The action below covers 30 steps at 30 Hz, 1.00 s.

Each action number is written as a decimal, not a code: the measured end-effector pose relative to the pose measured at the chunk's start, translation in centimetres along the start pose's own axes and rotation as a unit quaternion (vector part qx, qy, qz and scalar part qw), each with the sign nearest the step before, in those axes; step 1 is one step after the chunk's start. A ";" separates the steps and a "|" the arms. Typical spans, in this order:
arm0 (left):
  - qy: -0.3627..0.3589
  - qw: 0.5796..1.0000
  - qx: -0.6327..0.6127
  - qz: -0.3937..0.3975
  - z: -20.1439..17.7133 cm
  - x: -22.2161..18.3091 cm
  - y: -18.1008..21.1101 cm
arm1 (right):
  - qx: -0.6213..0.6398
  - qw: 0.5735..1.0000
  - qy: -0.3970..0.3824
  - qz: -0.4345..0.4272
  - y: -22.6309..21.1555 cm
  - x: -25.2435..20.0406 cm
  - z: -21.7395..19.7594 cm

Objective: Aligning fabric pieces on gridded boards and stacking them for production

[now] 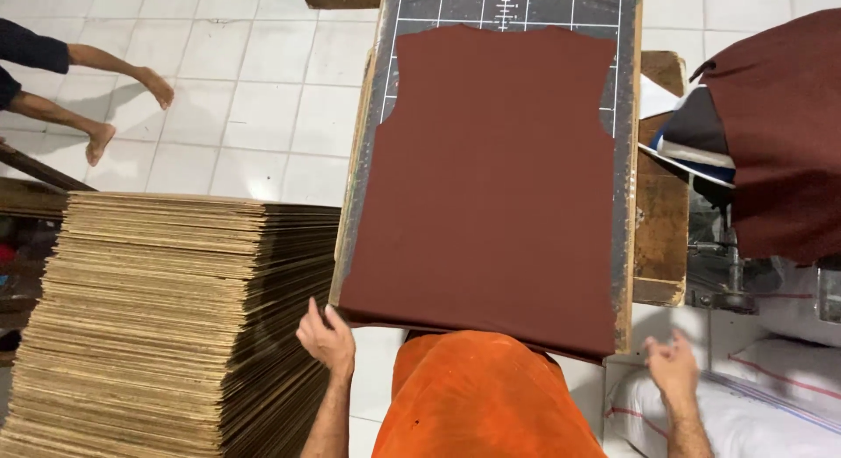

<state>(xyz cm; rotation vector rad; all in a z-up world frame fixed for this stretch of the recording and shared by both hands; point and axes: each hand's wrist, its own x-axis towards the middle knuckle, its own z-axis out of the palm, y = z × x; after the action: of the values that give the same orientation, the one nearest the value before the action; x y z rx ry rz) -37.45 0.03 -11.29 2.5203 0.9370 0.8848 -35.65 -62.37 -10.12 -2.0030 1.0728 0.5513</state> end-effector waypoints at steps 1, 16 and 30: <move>0.006 0.998 0.001 0.060 -0.3 0.7 1.9 | -0.013 0.988 0.107 -0.107 1.4 1.9 0.2; -0.386 0.815 -0.019 0.431 2.8 -2.3 20.8 | -0.242 0.739 0.346 -0.525 -16.7 -3.2 5.7; -0.318 0.822 -0.050 0.471 4.0 -2.5 20.1 | -0.054 0.868 0.362 -0.335 -32.2 18.9 7.7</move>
<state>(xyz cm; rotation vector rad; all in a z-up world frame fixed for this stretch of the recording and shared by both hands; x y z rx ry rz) -26.73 -16.73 -5.92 2.8094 -0.6101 0.1850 1.56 -54.78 -13.51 -2.5656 0.6429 -0.5696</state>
